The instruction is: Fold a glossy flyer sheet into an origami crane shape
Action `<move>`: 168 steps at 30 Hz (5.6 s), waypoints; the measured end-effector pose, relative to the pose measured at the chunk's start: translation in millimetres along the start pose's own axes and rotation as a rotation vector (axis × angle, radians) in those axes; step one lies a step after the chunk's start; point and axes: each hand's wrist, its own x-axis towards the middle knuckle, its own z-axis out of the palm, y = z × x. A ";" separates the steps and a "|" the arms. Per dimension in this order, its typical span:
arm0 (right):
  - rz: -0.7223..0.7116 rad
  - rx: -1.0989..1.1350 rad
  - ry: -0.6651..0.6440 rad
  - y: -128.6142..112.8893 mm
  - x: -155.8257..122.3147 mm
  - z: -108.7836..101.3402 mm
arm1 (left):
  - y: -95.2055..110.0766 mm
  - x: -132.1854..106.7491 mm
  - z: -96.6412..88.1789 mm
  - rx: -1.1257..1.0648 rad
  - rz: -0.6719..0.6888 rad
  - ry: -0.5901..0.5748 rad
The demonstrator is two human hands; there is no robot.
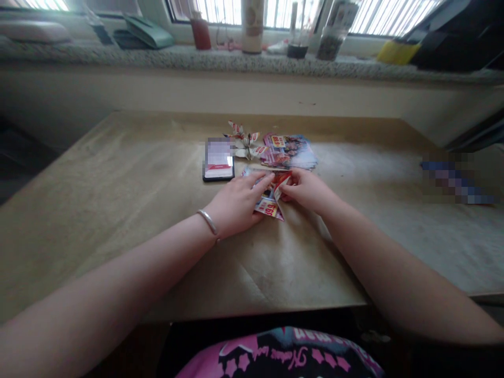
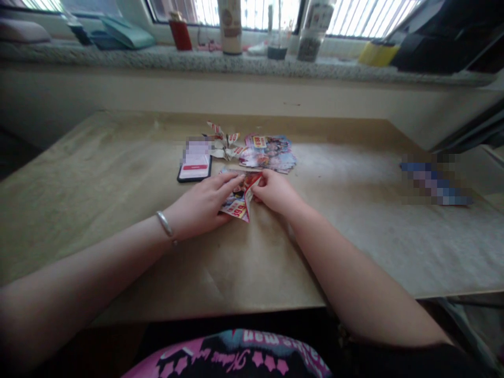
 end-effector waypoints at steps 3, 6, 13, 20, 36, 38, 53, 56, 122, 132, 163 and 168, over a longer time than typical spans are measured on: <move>0.114 0.044 -0.011 -0.9 0.0 1.6 | 8.8 6.9 -1.6 -0.033 -0.099 -0.025; 0.086 0.074 -0.018 0.7 -1.4 1.9 | 8.1 8.2 4.0 -0.065 -0.131 0.020; -0.131 -0.081 0.000 -5.1 -14.7 -1.4 | -4.6 0.6 17.8 -0.118 -0.021 0.180; -0.268 -0.169 0.017 -14.0 -25.8 -3.9 | -7.7 -2.1 20.1 -0.085 0.068 0.310; -0.446 -0.131 0.007 -24.0 -33.7 -1.4 | -18.5 0.6 15.9 -0.124 -0.024 0.375; -0.454 -0.111 0.016 -22.5 -33.2 -0.3 | -17.7 1.4 15.3 -0.107 -0.007 0.392; -0.483 -0.020 0.057 -22.9 -35.8 2.2 | -19.4 4.1 19.9 -0.140 0.003 0.484; -0.514 -0.032 0.062 -23.2 -35.6 3.1 | -19.2 4.9 19.5 -0.138 0.010 0.492; -0.847 -0.466 0.364 -36.7 -38.7 -8.3 | -7.1 3.2 5.6 -0.430 0.172 0.796; -0.824 -0.347 0.302 -36.3 -35.7 -7.2 | -7.7 3.0 7.2 -0.497 0.079 0.782; -1.012 -0.498 0.285 -39.4 -33.2 -10.2 | -12.9 5.0 8.1 -0.217 0.226 0.758; -0.987 -0.475 0.287 -37.9 -32.5 -9.2 | -13.5 5.0 8.7 -0.228 0.223 0.745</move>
